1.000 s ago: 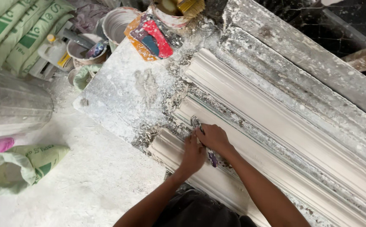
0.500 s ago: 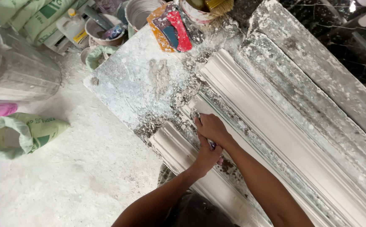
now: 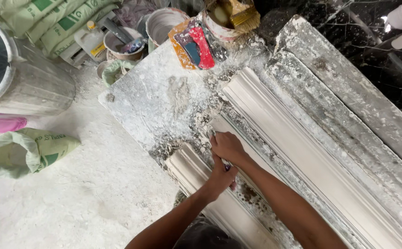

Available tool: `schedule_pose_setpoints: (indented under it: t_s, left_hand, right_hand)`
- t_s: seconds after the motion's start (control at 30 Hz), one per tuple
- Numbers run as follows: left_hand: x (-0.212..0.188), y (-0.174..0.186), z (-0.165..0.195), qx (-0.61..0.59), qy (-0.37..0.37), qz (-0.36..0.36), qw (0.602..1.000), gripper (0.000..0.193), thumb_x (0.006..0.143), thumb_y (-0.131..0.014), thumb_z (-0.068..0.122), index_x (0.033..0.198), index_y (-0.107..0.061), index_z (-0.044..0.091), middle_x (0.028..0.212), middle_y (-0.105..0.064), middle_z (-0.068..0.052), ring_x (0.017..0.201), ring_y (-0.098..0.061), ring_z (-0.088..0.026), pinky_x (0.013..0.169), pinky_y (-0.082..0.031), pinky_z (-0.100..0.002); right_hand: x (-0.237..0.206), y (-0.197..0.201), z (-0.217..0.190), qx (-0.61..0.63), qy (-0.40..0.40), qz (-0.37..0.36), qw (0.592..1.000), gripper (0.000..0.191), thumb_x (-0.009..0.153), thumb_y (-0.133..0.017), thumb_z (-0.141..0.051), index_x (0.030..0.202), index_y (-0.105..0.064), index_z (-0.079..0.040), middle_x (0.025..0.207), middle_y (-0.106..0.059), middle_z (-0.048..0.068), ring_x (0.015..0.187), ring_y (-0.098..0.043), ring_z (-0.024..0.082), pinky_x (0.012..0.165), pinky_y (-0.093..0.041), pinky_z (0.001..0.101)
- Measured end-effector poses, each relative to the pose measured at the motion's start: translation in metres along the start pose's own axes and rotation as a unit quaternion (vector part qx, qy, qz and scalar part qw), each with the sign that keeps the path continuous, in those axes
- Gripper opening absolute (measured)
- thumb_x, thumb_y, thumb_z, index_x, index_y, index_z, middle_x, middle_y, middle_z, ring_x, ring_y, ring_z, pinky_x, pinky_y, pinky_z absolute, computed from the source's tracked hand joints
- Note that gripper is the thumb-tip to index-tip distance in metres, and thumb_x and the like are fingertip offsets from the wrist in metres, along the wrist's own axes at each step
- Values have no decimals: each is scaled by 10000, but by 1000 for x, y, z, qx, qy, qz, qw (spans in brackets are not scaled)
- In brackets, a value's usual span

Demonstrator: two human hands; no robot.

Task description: The person scrapes excess plaster off decorative plaster cornice moldings with a small hand scraper, then washes their hands and the scraper at a water tap. They wipe a molding with a cloth, pick up the scraper again, and continue scraping plaster residue from the moldings.

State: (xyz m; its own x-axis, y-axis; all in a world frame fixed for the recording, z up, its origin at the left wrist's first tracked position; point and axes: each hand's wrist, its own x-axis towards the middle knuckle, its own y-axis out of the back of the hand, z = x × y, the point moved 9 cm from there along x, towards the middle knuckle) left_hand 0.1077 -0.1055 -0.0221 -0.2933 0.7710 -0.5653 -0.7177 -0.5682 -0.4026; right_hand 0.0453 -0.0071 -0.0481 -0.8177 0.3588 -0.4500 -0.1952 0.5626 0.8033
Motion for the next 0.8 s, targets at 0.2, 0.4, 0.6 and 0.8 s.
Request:
schedule_pose_setpoints:
  t_s: [0.2, 0.4, 0.6, 0.8]
  left_hand:
    - [-2, 63, 11, 73, 25, 93, 993, 909, 961, -525, 90, 1612, 90, 246, 886, -630, -101, 604, -611, -194, 538, -595, -376]
    - [-32, 103, 32, 472, -164, 11, 866, 433, 1026, -583, 154, 1434, -454, 89, 887, -687, -169, 693, -656, -243, 610, -532, -401]
    - [-3, 82, 88, 662, -305, -176, 662, 330, 956, -641, 194, 1271, -572, 124, 1068, -659, -116, 786, -704, -288, 654, -605, -412]
    - [28, 93, 139, 801, -281, -269, 455, 515, 919, -632, 167, 1368, -564, 411, 1038, -664, -9, 824, -710, -241, 699, -601, -401]
  right_hand:
    - [-21, 8, -13, 163, -33, -71, 983, 554, 1051, -445, -537, 1043, -677, -34, 792, -717, 189, 720, -666, 370, 675, -532, 509]
    - [-179, 28, 64, 138, 84, 318, 934, 444, 1079, -429, -371, 1368, -577, -67, 1396, -589, 163, 1330, -494, 329, 1150, -379, 483]
    - [-318, -63, 148, 8, -260, 380, 887, 551, 1021, -424, -366, 1495, -466, -88, 1615, -311, 259, 1504, -231, 489, 1182, -179, 655]
    - [-384, -126, 172, 58, -425, 354, 831, 635, 977, -431, -387, 1560, -395, -135, 1662, -200, 269, 1538, -113, 502, 1146, -91, 737]
